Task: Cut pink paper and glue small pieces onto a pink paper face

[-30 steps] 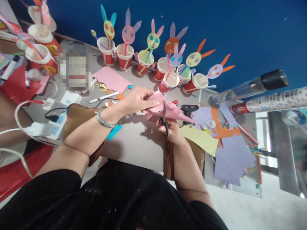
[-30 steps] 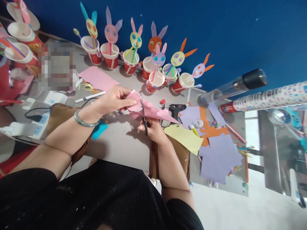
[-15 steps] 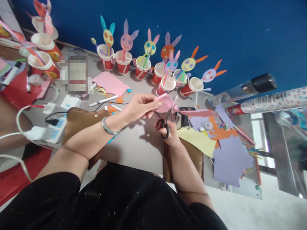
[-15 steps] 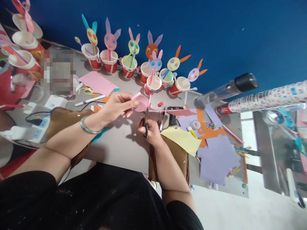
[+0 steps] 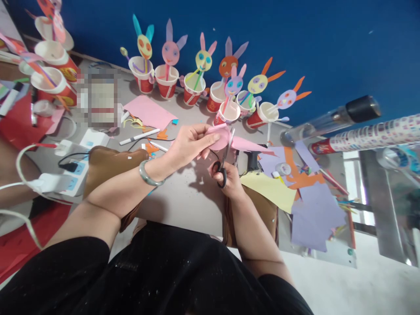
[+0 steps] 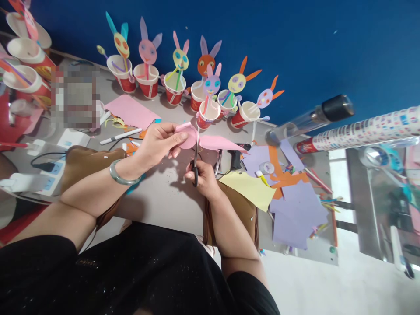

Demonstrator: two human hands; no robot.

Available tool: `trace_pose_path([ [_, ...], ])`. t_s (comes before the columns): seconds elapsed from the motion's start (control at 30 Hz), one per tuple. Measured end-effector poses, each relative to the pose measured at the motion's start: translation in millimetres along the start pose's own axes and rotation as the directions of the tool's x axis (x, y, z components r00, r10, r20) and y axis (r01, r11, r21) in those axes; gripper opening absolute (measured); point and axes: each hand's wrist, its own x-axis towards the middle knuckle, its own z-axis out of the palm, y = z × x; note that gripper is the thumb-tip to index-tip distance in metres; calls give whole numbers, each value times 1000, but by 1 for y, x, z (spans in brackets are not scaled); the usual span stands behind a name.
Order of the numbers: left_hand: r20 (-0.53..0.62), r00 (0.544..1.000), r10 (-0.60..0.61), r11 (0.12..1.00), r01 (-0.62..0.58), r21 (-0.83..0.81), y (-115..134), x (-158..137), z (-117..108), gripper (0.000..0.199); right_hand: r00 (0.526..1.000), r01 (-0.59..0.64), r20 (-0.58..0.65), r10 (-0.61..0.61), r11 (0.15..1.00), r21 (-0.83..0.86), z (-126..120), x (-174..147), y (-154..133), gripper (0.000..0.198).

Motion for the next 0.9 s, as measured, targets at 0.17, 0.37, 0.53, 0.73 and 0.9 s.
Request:
trace_pose_path([
  [0.17, 9, 1000, 6, 1000, -7, 27, 1, -1, -1, 55, 1000, -4, 29, 4, 1000, 6, 0, 0, -3, 73],
  [0.37, 21, 1000, 15, 998, -16, 61, 2, -2, 0, 55, 1000, 13, 24, -13, 1000, -7, -1, 1, -3, 72],
  [0.53, 31, 999, 27, 997, -29, 69, 2, -2, 2, 55, 999, 28, 27, -28, 1000, -1, -1, 1, -1, 72],
  [0.73, 39, 999, 29, 997, -32, 71, 3, -3, 2, 53, 999, 24, 26, -24, 1000, 11, -1, 0, -2, 72],
  [0.9, 54, 997, 54, 997, -56, 48, 5, -3, 3, 53, 999, 36, 22, -36, 999, 0, -2, 0, -2, 71],
])
